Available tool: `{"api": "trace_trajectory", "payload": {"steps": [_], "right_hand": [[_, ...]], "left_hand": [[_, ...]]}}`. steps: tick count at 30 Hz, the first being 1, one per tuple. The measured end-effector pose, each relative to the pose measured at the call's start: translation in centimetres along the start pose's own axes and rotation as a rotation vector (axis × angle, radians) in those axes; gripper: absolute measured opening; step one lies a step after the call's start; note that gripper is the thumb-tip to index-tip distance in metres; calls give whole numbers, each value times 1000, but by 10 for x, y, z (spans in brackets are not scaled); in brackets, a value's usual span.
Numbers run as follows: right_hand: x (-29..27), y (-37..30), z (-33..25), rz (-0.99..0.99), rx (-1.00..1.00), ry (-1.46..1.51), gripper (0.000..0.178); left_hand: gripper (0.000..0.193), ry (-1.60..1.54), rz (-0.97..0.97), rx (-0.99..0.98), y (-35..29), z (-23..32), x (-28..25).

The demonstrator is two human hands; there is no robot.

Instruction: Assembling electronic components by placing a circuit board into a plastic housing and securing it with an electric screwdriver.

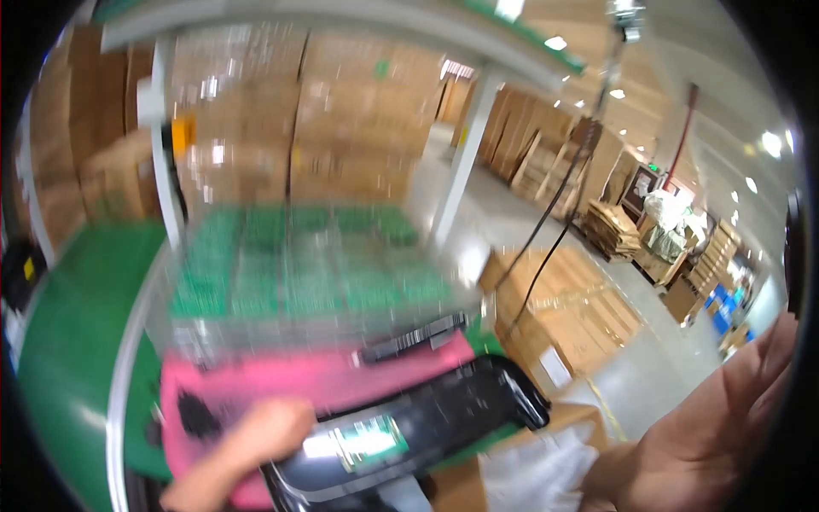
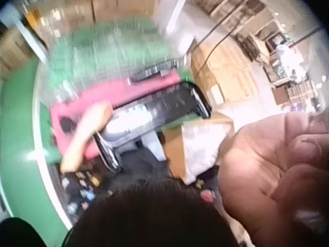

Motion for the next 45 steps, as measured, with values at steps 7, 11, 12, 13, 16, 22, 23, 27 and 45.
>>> {"api": "trace_trajectory", "payload": {"steps": [7, 11, 12, 13, 16, 22, 23, 27, 45], "right_hand": [[16, -9, 4, 57, 27, 93, 53], [60, -10, -17, 57, 220, 145, 51], [70, -19, -15, 55, 236, 225, 51], [82, -25, -11, 53, 249, 307, 50], [120, -14, -10, 33, 286, 376, 48], [103, 11, -34, -525, -27, -289, 22], [106, 16, -54, -434, 297, -370, 20], [83, 24, -80, -452, 666, -413, 14], [-43, -168, 26, 60, 331, -532, 20]], "left_hand": [[20, -40, 29, 43, 27, -1, 4], [23, -71, 16, 75, 45, -2, -5], [25, -72, 24, -7, 28, -9, -3], [28, -55, -8, -85, 13, -19, -3], [28, -40, -38, -121, 2, -22, 1], [21, -26, 37, -45, 1, -14, 5], [21, -23, 17, -29, 10, -6, 2], [22, -34, 19, 5, 28, -5, 5], [33, 154, 530, -46, -61, 53, -43]]}}
Point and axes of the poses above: each hand's wrist, its own y-axis towards the middle knuckle, its own x-axis out of the palm, z = x × y, the point moved 1 cm from there along y, towards the middle knuckle, and after that the axes turned 7 degrees about x, right-handed, at the moved point
